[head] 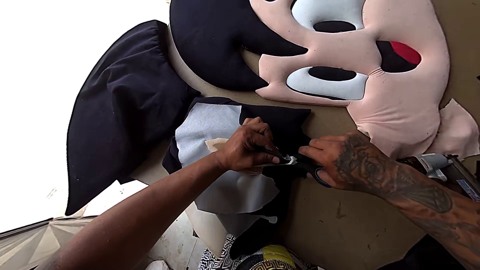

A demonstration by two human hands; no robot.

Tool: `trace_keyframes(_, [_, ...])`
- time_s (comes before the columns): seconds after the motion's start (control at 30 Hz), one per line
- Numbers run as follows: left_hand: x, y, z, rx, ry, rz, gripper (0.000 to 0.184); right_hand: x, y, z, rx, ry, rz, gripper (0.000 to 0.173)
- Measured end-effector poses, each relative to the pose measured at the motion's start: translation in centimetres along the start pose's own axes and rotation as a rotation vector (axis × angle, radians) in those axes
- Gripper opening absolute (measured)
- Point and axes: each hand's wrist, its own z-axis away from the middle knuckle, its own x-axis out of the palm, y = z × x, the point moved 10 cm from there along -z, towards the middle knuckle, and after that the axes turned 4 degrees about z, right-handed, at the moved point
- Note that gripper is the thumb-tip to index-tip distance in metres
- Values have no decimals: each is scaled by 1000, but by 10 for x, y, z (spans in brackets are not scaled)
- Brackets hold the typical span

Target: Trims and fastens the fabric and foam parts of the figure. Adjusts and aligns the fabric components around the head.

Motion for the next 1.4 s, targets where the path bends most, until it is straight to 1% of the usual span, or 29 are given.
trace_keyframes(0.03, [0,0,0,2,1,14,13,8,2,-3,53,-64,-34,47])
trace_keyframes(0.07, [-1,0,-1,1,8,28,13,12,2,-4,72,-74,-61,52])
trace_keyframes(0.1, [-3,0,-1,-5,16,47,13,14,-1,-1,57,-33,-75,47])
trace_keyframes(0.17, [-11,-5,1,-43,83,144,12,10,-11,15,-16,74,-120,20])
trace_keyframes(0.2, [-18,-12,3,-72,145,237,14,10,-15,13,-23,14,-102,13])
trace_keyframes(0.23, [-27,-17,6,-90,222,332,16,14,-14,4,34,-132,-151,15])
trace_keyframes(0.27, [-38,-20,10,-93,307,413,18,24,-12,1,96,-331,-205,24])
trace_keyframes(0.3, [-53,-19,14,-88,397,469,18,31,-12,5,128,-433,-273,36])
trace_keyframes(0.33, [-71,-13,19,-78,484,495,18,32,-12,15,126,-371,-301,44])
trace_keyframes(0.37, [-90,-2,26,-61,556,495,18,30,-12,30,117,-167,-261,51])
trace_keyframes(0.4, [-109,11,35,-37,609,487,19,27,-10,49,156,-12,-265,57])
trace_keyframes(0.43, [-124,23,47,-13,651,462,20,27,-7,70,229,72,-296,62])
trace_keyframes(0.47, [-135,31,60,-1,679,430,16,28,-4,91,324,121,-352,66])
trace_keyframes(0.53, [-137,37,82,-59,679,355,5,36,0,128,514,152,-513,72])
trace_keyframes(0.57, [-131,35,90,-120,665,326,8,41,-1,144,596,155,-603,74])
trace_keyframes(0.63, [-104,28,98,-269,533,175,14,52,-7,167,734,167,-735,76])
trace_keyframes(0.7, [-67,23,90,-339,277,-119,20,61,-12,180,817,169,-830,75])
trace_keyframes(0.77, [-36,20,73,-273,54,-498,26,67,-14,183,850,169,-871,74])
trace_keyframes(0.8, [-27,17,63,-209,-12,-626,35,68,-14,182,853,160,-864,74])
trace_keyframes(0.83, [-25,14,51,-157,-62,-688,45,68,-13,180,847,144,-830,73])
trace_keyframes(0.87, [-26,12,38,-111,-120,-711,49,68,-12,177,837,122,-778,72])
trace_keyframes(0.93, [-26,9,12,-14,-287,-728,45,68,-12,171,807,75,-669,71])
trace_keyframes(1.0, [-14,1,-8,82,-494,-772,43,71,-12,164,774,73,-617,69])
trace_keyframes(1.07, [1,-5,-19,196,-644,-795,49,73,-12,150,767,119,-681,71])
trace_keyframes(1.13, [10,-8,-27,282,-695,-731,49,77,-14,133,813,186,-897,74])
trace_keyframes(1.2, [12,-13,-37,288,-736,-639,40,84,-17,114,869,287,-1116,74])
trace_keyframes(1.27, [12,-18,-49,265,-752,-511,28,92,-18,98,922,373,-1232,74])
trace_keyframes(1.33, [11,-20,-63,185,-760,-359,16,102,-17,88,998,415,-1319,70])
trace_keyframes(1.4, [12,-23,-73,93,-788,-252,12,112,-18,83,1064,436,-1379,67])
